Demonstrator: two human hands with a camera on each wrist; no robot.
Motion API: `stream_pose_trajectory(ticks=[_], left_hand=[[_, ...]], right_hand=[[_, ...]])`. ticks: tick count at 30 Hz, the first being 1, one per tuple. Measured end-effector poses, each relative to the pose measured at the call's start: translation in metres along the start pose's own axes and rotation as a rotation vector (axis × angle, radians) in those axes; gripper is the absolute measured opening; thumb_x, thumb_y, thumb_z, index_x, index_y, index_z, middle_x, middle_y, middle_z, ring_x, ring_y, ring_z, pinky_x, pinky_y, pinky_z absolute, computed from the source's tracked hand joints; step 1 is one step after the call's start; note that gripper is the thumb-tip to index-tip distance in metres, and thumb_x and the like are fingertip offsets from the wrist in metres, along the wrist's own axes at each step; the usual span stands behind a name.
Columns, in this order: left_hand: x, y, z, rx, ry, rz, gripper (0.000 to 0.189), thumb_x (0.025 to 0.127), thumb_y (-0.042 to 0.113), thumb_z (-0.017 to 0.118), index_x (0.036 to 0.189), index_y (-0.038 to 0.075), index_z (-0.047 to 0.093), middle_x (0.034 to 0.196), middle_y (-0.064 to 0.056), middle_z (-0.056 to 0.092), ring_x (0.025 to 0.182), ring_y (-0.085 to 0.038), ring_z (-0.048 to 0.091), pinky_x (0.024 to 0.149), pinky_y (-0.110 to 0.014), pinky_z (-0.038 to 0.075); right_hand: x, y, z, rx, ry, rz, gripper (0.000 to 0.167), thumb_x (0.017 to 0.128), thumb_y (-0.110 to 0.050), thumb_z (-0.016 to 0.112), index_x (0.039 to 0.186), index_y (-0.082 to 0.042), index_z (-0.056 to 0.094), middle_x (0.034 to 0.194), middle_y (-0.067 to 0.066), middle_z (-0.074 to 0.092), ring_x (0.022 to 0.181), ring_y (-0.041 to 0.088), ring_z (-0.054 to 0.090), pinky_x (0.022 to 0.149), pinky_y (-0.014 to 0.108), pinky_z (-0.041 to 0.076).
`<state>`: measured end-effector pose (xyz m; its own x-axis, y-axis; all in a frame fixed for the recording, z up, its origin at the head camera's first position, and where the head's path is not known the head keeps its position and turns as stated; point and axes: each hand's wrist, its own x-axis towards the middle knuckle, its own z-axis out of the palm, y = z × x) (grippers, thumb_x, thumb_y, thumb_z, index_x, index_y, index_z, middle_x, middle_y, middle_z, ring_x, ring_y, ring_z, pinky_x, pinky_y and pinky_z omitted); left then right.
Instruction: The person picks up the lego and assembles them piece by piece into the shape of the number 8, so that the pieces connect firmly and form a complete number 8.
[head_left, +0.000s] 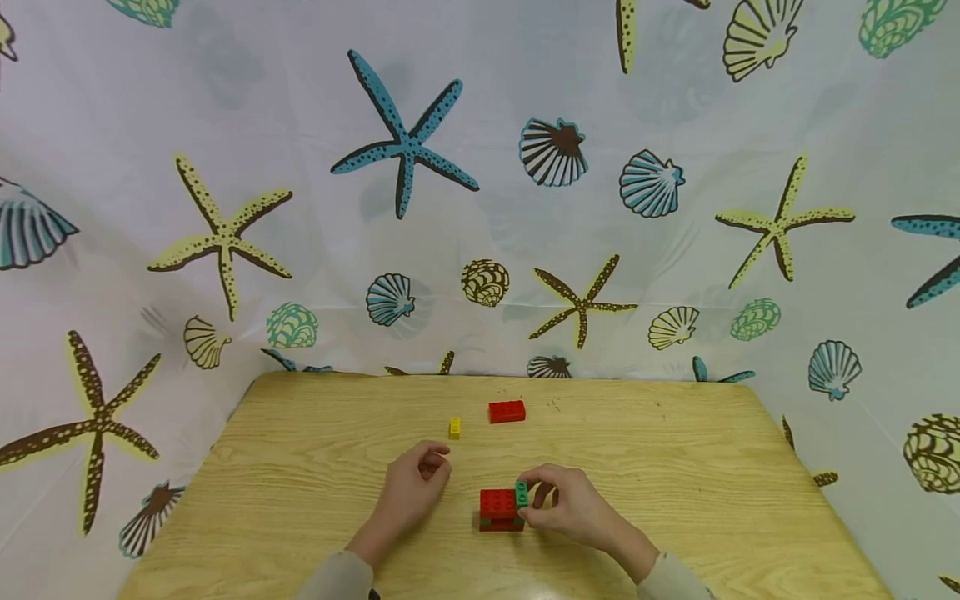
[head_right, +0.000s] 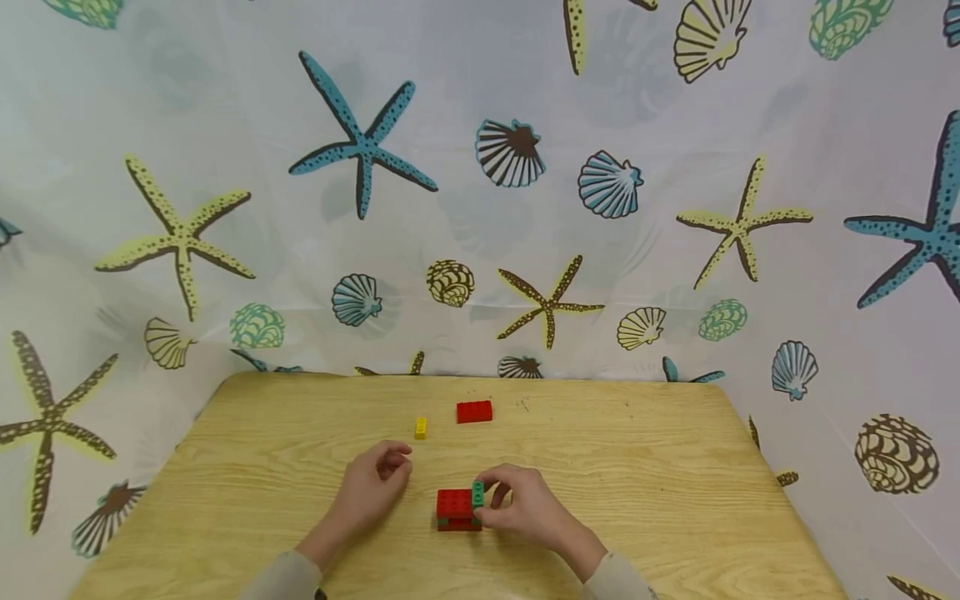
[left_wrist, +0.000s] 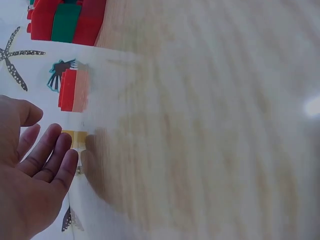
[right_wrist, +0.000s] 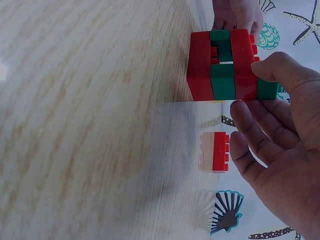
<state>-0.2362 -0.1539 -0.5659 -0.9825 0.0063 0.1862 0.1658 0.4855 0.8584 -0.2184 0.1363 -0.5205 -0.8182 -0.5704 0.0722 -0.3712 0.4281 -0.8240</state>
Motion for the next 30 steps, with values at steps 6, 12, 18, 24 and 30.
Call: stream_pose_trajectory(ticks=[6, 12, 18, 24, 30], left_hand=[[0.01, -0.004, 0.002, -0.012, 0.012, -0.029, 0.027, 0.098, 0.008, 0.071, 0.125, 0.005, 0.071, 0.096, -0.002, 0.073, 0.086, -0.012, 0.068, 0.08, -0.025, 0.056], [0.019, -0.004, 0.002, 0.0, 0.021, -0.055, 0.03, 0.099, 0.011, 0.072, 0.128, 0.006, 0.07, 0.098, -0.004, 0.073, 0.087, -0.013, 0.068, 0.081, -0.03, 0.057], [0.027, -0.005, 0.005, 0.016, 0.025, -0.082, 0.036, 0.099, 0.013, 0.073, 0.133, 0.007, 0.068, 0.102, -0.005, 0.074, 0.091, -0.016, 0.069, 0.082, -0.035, 0.058], [0.036, -0.011, 0.009, 0.032, 0.026, -0.078, 0.038, 0.099, 0.015, 0.073, 0.136, 0.008, 0.067, 0.104, -0.007, 0.073, 0.093, -0.019, 0.07, 0.084, -0.039, 0.06], [0.042, -0.015, 0.01, 0.045, 0.009, -0.071, 0.04, 0.099, 0.014, 0.073, 0.137, 0.006, 0.066, 0.105, -0.009, 0.074, 0.093, -0.02, 0.071, 0.086, -0.042, 0.06]], right_hand=[[0.001, 0.002, 0.0, 0.004, -0.004, 0.014, 0.038, 0.096, -0.022, 0.078, 0.128, -0.002, 0.071, 0.114, 0.006, 0.073, 0.089, 0.006, 0.065, 0.07, 0.023, 0.051], [0.001, 0.003, 0.0, 0.01, -0.019, 0.029, 0.039, 0.097, -0.024, 0.077, 0.129, -0.003, 0.07, 0.115, 0.007, 0.072, 0.089, 0.006, 0.066, 0.071, 0.023, 0.052], [0.001, 0.002, -0.002, -0.011, -0.014, 0.038, 0.039, 0.097, -0.024, 0.077, 0.129, -0.004, 0.071, 0.115, 0.004, 0.071, 0.089, 0.004, 0.065, 0.072, 0.023, 0.052], [0.001, 0.003, -0.001, -0.023, -0.009, 0.034, 0.038, 0.097, -0.024, 0.077, 0.129, -0.004, 0.071, 0.115, 0.002, 0.072, 0.088, 0.003, 0.065, 0.071, 0.023, 0.052], [0.001, 0.003, -0.001, -0.02, -0.015, 0.045, 0.038, 0.097, -0.024, 0.077, 0.129, -0.005, 0.071, 0.115, 0.002, 0.072, 0.088, 0.004, 0.065, 0.071, 0.024, 0.052]])
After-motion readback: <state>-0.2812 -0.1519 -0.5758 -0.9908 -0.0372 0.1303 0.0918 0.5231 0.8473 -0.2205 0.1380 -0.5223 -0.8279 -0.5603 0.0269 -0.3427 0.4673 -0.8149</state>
